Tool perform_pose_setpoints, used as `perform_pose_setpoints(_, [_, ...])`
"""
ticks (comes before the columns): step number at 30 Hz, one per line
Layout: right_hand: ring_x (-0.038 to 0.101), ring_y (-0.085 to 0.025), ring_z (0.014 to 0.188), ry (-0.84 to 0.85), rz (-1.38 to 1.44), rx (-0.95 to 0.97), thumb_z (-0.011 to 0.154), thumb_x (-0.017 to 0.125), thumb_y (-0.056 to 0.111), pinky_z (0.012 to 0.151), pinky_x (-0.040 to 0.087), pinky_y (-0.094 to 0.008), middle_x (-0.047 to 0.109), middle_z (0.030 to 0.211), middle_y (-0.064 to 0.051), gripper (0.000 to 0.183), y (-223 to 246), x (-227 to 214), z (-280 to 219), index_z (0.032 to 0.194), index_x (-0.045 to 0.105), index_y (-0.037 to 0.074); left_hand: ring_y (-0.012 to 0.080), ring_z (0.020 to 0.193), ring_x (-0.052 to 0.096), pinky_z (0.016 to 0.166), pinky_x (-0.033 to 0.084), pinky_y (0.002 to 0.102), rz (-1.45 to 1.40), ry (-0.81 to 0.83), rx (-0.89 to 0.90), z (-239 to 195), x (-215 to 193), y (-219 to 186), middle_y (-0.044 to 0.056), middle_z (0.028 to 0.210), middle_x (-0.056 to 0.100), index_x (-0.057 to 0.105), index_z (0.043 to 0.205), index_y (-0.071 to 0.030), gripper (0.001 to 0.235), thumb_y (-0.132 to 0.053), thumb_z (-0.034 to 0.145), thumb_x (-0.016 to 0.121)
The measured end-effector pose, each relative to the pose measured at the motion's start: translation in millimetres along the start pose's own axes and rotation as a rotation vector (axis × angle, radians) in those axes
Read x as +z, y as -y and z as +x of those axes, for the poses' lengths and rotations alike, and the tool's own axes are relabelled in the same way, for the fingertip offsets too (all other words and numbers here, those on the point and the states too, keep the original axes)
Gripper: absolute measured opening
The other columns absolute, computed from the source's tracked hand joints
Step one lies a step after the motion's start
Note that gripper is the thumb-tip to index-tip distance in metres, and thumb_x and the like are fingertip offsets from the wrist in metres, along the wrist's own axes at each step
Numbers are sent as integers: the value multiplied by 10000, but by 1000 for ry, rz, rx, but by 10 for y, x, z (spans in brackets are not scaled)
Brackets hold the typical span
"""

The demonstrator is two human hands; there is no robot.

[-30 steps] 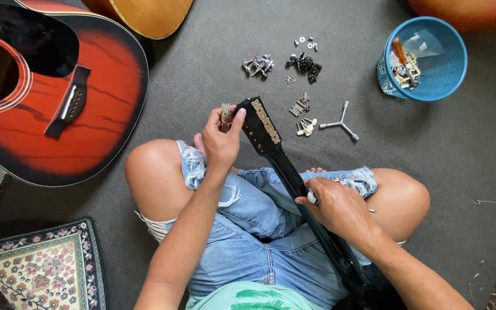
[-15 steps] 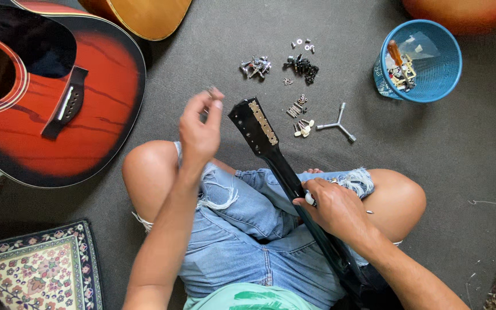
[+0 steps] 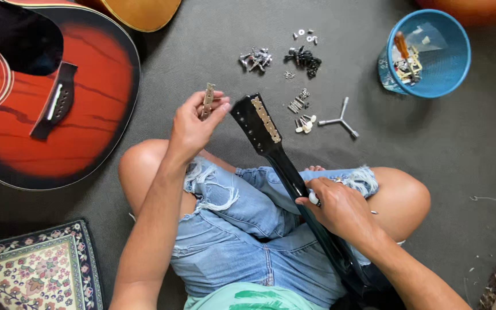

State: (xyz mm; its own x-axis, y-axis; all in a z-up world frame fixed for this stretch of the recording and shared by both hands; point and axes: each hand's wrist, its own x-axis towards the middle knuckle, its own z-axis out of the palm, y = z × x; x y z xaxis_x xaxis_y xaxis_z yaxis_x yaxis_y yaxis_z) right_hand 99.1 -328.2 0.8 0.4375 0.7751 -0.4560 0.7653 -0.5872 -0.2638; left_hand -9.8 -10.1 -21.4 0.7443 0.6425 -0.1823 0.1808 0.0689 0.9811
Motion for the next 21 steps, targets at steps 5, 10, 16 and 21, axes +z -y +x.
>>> perform_pose_setpoints(5, [745, -333, 819, 4, -15, -15, 913, 693, 439, 642, 601, -451, 705, 867, -36, 326, -19, 12, 50, 1131, 679, 197, 87, 1021, 702, 907, 544, 236, 63, 39, 9, 30, -30, 71, 97, 1126, 772, 677, 1195, -106, 344, -179, 887, 813])
perform_pose_setpoints(10, [746, -331, 795, -2, -16, -27, 908, 700, 435, 621, 604, -453, 698, 842, -41, 338, -8, -1, 48, 1131, 679, 184, 55, 850, 669, 847, 562, 247, 174, 42, -14, 28, 32, 45, 46, 1046, 784, 715, 1159, -142, 321, -191, 861, 825])
perform_pose_setpoints(16, [753, -305, 784, 0, -37, -47, 920, 696, 424, 615, 607, -423, 704, 843, -34, 342, -16, 12, 66, 1149, 683, 171, 42, 789, 651, 794, 554, 223, 223, -3, 20, 41, 78, 119, 16, 1005, 788, 718, 1135, -188, 311, -196, 840, 819])
perform_pose_setpoints(21, [752, -321, 800, 29, -22, -44, 920, 693, 428, 622, 613, -437, 703, 862, -42, 352, -12, -7, 57, 1161, 676, 172, 53, 758, 658, 763, 553, 236, 250, -35, 8, 53, 108, 148, 19, 979, 792, 726, 1125, -199, 316, -198, 820, 808])
